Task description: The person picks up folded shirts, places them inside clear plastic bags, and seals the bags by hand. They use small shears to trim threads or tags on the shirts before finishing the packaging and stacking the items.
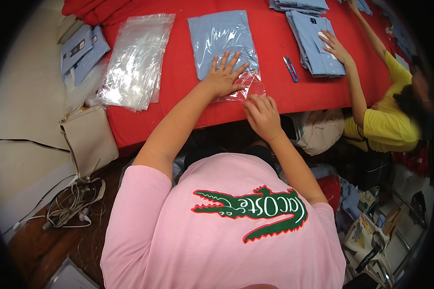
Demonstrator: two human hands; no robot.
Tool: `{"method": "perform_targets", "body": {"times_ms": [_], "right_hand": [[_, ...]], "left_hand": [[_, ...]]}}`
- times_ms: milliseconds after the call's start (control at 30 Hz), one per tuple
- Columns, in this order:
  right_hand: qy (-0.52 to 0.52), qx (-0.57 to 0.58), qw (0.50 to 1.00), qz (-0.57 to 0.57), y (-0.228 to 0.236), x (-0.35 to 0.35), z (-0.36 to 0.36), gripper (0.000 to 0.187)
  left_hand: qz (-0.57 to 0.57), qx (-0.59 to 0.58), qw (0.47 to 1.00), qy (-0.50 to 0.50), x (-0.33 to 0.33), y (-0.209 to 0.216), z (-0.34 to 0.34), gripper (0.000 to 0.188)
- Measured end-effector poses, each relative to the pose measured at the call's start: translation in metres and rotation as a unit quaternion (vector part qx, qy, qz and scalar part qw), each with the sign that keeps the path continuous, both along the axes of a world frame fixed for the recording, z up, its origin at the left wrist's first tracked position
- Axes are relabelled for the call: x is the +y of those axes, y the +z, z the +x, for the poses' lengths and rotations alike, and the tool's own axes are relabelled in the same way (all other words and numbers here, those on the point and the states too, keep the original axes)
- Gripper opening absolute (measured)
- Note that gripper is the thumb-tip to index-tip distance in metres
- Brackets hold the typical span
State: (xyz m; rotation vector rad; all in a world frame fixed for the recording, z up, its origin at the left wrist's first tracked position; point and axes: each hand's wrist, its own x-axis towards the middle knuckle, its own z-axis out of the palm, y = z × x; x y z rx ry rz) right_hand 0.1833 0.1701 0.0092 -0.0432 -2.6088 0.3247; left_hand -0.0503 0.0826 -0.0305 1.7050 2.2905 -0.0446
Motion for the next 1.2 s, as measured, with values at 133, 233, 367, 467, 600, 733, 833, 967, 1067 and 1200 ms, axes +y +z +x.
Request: {"method": "perform_targets", "body": {"times_ms": [133, 233, 367, 467, 600, 733, 833, 967, 1067, 1200], "right_hand": [[-0.038, -0.037, 0.997, -0.058, -0.016, -0.018, -0.046, 0.027], [-0.013, -0.043, 0.996, -0.073, -0.039, -0.023, -0.053, 0.023], [0.077, -0.053, 0.995, -0.021, -0.040, -0.020, -0.042, 0.020], [0.108, -0.012, 0.994, -0.005, -0.039, -0.009, -0.020, 0.022], [0.107, 0.003, 0.994, 0.029, -0.027, -0.006, -0.020, 0.023], [0.041, -0.039, 0.996, -0.068, -0.027, -0.034, -0.037, 0.024], [0.011, -0.040, 0.994, -0.102, -0.038, -0.051, -0.056, 0.021], [0.092, -0.010, 0.995, -0.037, -0.043, -0.055, -0.064, 0.014], [0.198, -0.055, 0.979, -0.007, -0.050, -0.059, -0.041, 0.013], [0.256, -0.126, 0.958, -0.041, -0.048, -0.069, 0.011, 0.010]], "left_hand": [[-0.031, -0.030, 0.999, -0.002, 0.006, 0.001, -0.004, 0.078], [-0.037, -0.045, 0.998, -0.004, 0.008, 0.006, -0.005, 0.077], [-0.013, -0.036, 0.999, 0.000, 0.000, -0.002, -0.005, 0.079], [-0.040, -0.060, 0.997, 0.008, 0.007, 0.006, -0.002, 0.080], [-0.050, -0.063, 0.997, 0.020, 0.010, 0.008, 0.001, 0.083], [-0.064, -0.074, 0.995, 0.017, 0.010, 0.010, -0.002, 0.087], [-0.063, -0.088, 0.994, 0.017, 0.011, 0.013, -0.003, 0.089], [-0.062, -0.073, 0.995, 0.017, 0.009, 0.013, -0.002, 0.087], [-0.045, -0.060, 0.997, 0.002, 0.008, 0.009, -0.005, 0.087], [-0.006, -0.060, 0.998, 0.008, 0.009, 0.006, -0.002, 0.086]]}}
